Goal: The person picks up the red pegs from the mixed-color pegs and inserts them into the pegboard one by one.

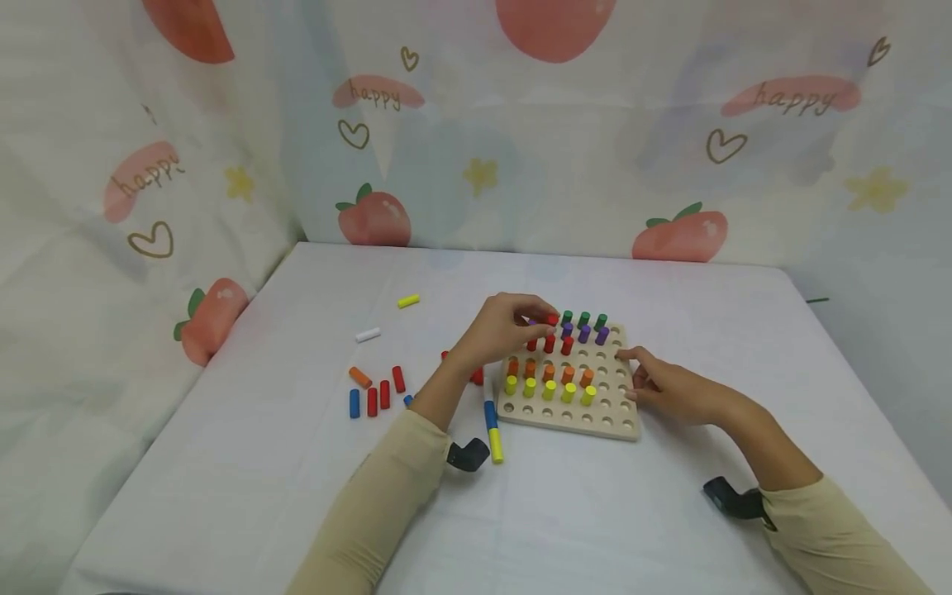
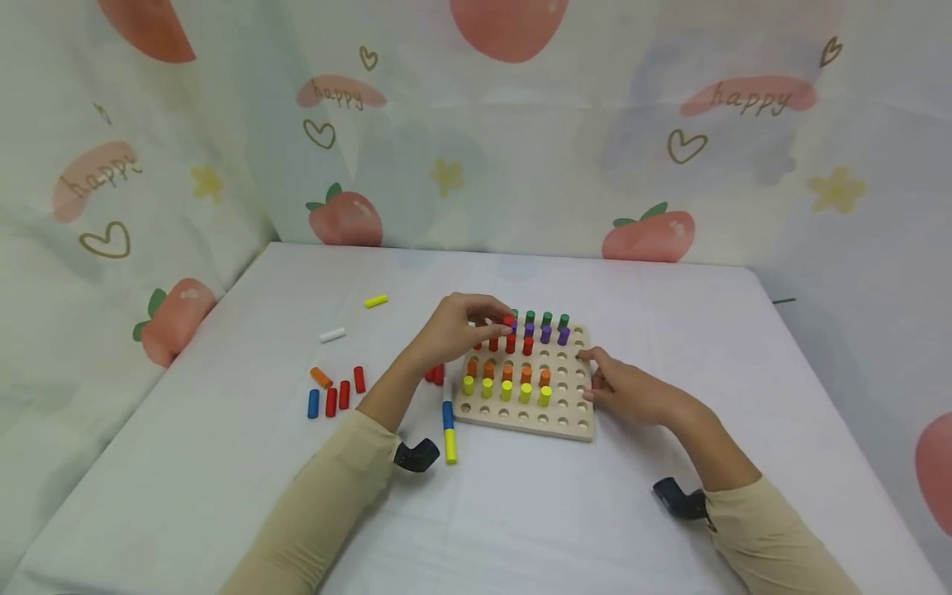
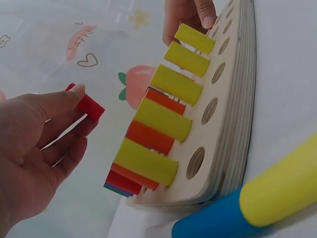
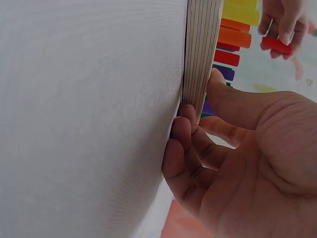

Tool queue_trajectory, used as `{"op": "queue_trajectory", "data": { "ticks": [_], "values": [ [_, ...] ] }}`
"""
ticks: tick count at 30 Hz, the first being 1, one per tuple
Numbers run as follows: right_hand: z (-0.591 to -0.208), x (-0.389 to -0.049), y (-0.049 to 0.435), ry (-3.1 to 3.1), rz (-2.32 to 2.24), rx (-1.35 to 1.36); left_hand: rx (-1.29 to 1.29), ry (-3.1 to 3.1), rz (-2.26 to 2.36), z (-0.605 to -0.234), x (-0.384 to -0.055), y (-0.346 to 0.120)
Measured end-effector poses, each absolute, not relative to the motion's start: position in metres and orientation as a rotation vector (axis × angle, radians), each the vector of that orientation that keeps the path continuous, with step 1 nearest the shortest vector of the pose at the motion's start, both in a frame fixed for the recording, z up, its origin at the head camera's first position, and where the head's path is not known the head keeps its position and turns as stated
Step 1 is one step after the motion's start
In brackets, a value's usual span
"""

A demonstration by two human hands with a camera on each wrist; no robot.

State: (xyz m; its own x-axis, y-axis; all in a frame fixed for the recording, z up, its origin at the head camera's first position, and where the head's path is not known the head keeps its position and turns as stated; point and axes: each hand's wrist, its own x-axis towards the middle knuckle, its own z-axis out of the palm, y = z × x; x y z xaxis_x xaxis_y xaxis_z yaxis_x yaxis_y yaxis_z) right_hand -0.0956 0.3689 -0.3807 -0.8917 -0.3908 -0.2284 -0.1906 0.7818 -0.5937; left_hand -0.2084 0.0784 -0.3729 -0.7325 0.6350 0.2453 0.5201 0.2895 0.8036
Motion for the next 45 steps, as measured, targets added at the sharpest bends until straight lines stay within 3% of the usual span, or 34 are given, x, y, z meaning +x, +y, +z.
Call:
{"op": "queue_trajectory", "data": {
  "ticks": [12, 45],
  "values": [
    [-0.382, -0.096, 0.371, 2.636, -0.834, -0.433, 0.950, 2.380, 1.450, -0.376, -0.204, 0.094],
    [-0.379, -0.096, 0.369, 2.617, -0.857, -0.428, 1.037, 2.271, 1.508, -0.386, -0.197, 0.127]
  ]
}}
